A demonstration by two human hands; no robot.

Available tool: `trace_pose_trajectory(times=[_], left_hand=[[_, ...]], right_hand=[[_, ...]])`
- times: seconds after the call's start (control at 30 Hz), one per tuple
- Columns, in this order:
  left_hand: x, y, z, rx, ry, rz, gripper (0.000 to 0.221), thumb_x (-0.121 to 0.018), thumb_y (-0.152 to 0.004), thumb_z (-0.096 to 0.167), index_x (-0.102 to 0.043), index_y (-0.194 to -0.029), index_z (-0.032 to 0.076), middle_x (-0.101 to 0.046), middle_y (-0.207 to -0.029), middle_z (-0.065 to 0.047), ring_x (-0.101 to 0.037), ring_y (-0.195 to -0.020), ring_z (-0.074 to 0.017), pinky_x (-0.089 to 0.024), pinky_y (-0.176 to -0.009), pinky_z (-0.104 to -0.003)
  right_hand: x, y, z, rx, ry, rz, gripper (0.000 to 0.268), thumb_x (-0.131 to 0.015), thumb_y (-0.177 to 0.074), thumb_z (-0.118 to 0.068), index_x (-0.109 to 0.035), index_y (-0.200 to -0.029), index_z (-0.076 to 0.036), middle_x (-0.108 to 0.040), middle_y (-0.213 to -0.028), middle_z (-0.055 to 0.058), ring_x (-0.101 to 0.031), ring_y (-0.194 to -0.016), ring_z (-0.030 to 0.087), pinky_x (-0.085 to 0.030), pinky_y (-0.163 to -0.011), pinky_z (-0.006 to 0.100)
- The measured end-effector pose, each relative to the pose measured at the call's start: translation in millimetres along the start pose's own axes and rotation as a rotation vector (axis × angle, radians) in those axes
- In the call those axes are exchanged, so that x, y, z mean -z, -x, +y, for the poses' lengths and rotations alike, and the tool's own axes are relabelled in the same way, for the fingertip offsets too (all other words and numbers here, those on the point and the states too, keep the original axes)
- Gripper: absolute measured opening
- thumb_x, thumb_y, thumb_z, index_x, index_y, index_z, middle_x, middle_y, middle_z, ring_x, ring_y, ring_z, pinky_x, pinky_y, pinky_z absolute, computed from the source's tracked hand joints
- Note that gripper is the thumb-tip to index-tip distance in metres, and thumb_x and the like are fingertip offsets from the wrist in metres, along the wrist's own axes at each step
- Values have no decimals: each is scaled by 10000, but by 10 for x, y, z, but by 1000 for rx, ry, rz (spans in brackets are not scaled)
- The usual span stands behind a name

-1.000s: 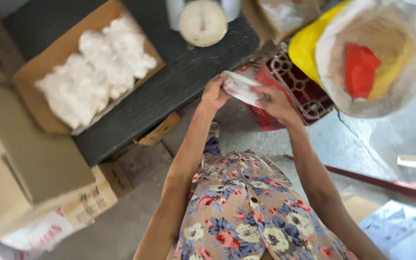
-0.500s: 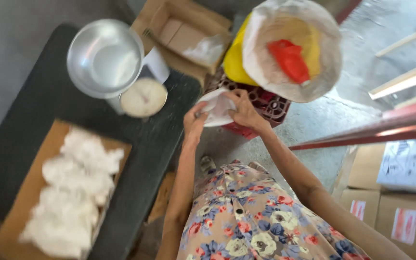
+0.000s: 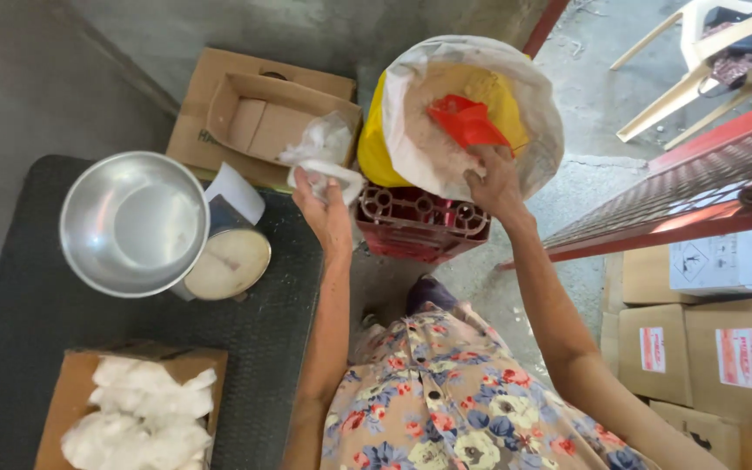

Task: Weighing white and yellow granular materials using a scale and a red scoop, then sealing them into individual plastic bags.

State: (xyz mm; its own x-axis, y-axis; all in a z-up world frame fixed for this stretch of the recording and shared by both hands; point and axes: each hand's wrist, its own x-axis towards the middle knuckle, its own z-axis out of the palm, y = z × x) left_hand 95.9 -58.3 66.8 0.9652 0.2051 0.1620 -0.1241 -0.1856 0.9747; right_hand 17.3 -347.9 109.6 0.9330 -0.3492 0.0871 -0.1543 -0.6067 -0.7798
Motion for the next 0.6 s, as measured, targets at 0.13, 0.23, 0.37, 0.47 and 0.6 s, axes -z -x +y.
trace_pose_trajectory(times=[0.13, 0.23, 0.37, 0.47, 0.6], left_hand=[[-302, -253, 430, -102, 79, 10, 724, -654, -1026, 160, -276, -1619, -11, -473, -1385, -171, -516, -1204, -287, -481, -1021, -375], [-520, -357, 794, 99, 67, -110, 876, -711, -913, 266, -225, -1598, 15, -430, -1392, -156, -569, -1061, -269, -519, -871, -388], [-827, -506, 902, 114, -141, -256, 1021, -805, -824, 331, -213, -1582, -12, -434, -1399, -212, -562, -1089, -308, -518, -919, -433], [-1033, -571, 675, 105, -257, -337, 1060, -853, -788, 352, -235, -1558, -33, -420, -1395, -266, -542, -1166, -392, -476, -985, -487], [-1209, -639, 34, -16, -380, -406, 982, -847, -804, 332, -309, -1534, -46, -436, -1386, -320, -482, -1261, -504, -409, -1060, -533]], right_hand=[[35, -466, 445, 212, 239, 161, 473, -720, -859, -63, -621, -1321, -26, -581, -1293, 263, -589, -1182, 458, -511, -1022, 518], [-34, -760, 568, 134, 362, 74, 614, -751, -759, -87, -562, -1333, 17, -560, -1255, 311, -559, -1132, 509, -489, -947, 565], [-299, -1073, 796, 58, 480, 16, 574, -746, -765, -102, -534, -1288, 5, -567, -1256, 296, -552, -1142, 519, -494, -877, 604], [-418, -1188, 901, -12, 484, -6, 586, -737, -777, -123, -496, -1300, -15, -589, -1215, 304, -580, -1096, 523, -499, -856, 623], [-522, -1341, 1024, -179, 262, -12, 676, -715, -777, -171, -395, -1351, -17, -673, -1056, 318, -647, -1001, 507, -517, -849, 587]])
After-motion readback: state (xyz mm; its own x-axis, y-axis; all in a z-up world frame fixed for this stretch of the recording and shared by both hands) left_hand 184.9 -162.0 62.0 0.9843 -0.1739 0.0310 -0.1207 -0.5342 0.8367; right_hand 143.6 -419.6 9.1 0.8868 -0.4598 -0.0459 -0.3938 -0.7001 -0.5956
